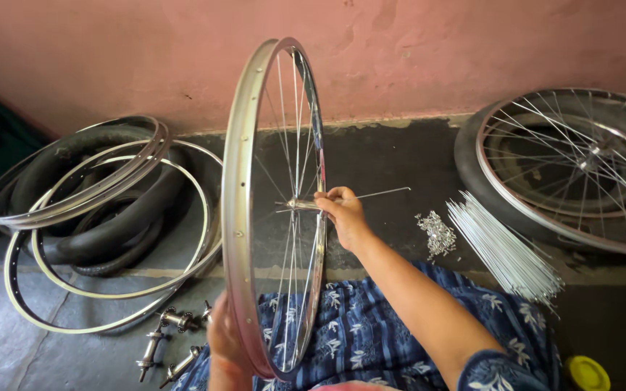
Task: The person sits on the floor and laces a bicycle wheel, threading spokes one at a time through the hub and into the rim holes, rotating the wheel as they work. They repeatedly take new spokes from a bundle on the floor and press each spoke head into the hub flange before guiding it to the rim.
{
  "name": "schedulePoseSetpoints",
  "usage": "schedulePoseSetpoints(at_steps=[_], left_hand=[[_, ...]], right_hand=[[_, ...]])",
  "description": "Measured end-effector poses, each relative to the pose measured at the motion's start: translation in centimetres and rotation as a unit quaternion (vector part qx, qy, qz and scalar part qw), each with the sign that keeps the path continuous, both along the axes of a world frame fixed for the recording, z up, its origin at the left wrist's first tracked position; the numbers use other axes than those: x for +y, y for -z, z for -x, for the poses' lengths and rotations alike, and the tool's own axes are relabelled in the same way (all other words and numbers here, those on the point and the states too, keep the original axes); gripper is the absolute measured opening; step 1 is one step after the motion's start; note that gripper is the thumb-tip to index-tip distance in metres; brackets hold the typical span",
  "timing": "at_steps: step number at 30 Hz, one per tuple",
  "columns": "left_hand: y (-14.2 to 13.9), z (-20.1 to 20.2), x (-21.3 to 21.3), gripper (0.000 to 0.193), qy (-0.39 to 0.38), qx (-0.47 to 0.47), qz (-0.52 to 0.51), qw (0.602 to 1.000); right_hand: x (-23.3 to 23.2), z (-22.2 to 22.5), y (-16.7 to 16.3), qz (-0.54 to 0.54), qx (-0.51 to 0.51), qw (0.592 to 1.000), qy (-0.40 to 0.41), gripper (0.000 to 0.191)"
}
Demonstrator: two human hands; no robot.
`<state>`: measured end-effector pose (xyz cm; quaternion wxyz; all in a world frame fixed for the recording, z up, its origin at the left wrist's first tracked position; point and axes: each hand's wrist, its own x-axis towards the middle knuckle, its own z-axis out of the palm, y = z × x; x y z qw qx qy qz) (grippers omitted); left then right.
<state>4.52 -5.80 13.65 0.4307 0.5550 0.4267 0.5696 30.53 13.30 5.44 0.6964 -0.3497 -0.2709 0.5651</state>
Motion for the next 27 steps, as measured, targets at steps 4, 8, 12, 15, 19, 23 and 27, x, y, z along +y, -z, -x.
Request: schedulePoseSetpoints(at_steps=[4, 8, 12, 15, 19, 23, 27], left_hand=[[0.4, 0.0, 7.8, 0.062, 0.025, -0.126, 0.170, 0.977], [4.3, -3.2, 15.5, 0.053, 0.083, -0.182, 0.226, 0.953], [7.4, -6.2, 18.9, 0.033, 0.095, -0.270, 0.218, 0.933], [8.2, -7.5, 18.8, 0.020, 0.051, -0.267, 0.227, 0.935], [8.0, -7.5, 19.2, 0.017, 0.001, -0.299, 0.182, 0.937], [6.9, -2.6, 21.7, 0.015, -0.105, -0.244, 0.099, 0.959], [5.2, 2.9, 24.4, 0.012, -0.152, -0.363, 0.032, 0.919]], right_hand=[[-0.2, 0.3, 0.5, -0.014, 0.005, 1.000, -0.014, 0.034], [-0.6, 1.1, 1.3, -0.043, -0.008, 0.999, -0.019, 0.035], [-1.4, 1.2, 2.1, -0.062, -0.007, 0.998, -0.010, 0.034], [-1.8, 1.2, 2.3, -0.061, -0.062, 0.996, -0.013, 0.037], [-2.5, 1.8, 2.5, -0.058, -0.097, 0.994, -0.002, 0.044], [-2.6, 1.5, 2.6, -0.063, -0.028, 0.998, 0.017, 0.047], [-2.6, 1.1, 2.5, -0.063, -0.021, 0.998, 0.021, 0.047]])
